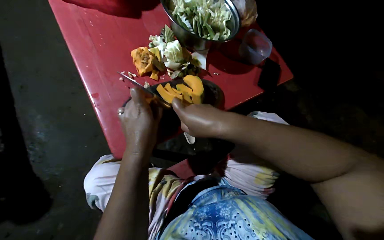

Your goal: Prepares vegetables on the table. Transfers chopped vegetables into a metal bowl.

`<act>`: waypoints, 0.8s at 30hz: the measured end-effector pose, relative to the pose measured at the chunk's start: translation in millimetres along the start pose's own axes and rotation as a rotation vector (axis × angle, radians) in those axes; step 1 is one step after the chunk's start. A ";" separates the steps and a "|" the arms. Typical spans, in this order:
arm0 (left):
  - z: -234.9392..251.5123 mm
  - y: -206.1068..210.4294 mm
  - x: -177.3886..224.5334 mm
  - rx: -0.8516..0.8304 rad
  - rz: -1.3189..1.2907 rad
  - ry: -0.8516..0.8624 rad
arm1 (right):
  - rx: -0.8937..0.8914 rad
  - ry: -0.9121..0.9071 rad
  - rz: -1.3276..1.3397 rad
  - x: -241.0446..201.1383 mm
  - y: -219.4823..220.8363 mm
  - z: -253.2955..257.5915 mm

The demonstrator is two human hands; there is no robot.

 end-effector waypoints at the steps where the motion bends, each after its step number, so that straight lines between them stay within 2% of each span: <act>1: -0.1 0.7 2.6 0.006 -0.002 -0.004 | 0.009 0.013 0.010 1.1 1.2 2.1; 7: -4.3 -2.6 3.1 -0.032 -0.026 0.062 | 0.009 -0.044 0.151 11.4 3.9 2.8; 12: 0.1 -5.8 -4.0 -0.099 -0.087 0.057 | 0.051 -0.008 0.205 26.4 -3.6 -13.5; 18: 2.2 -2.2 -12.6 -0.089 -0.157 -0.121 | 0.086 0.018 0.151 17.5 -16.1 -38.5; 22: 3.0 6.2 -25.6 -0.087 -0.447 -0.344 | 0.065 0.046 0.082 13.6 -13.0 -39.7; 24: 2.5 5.1 -25.4 -0.087 -0.483 -0.373 | 0.069 0.041 0.058 12.2 -10.8 -38.3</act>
Point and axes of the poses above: each hand's wrist, its own z-axis towards the middle knuckle, its own y-axis out of the palm, x = y × z, the point moved 6 cm from there along z, towards the middle knuckle, and after that the axes turned 2 degrees about -z, right-handed, at the moved point
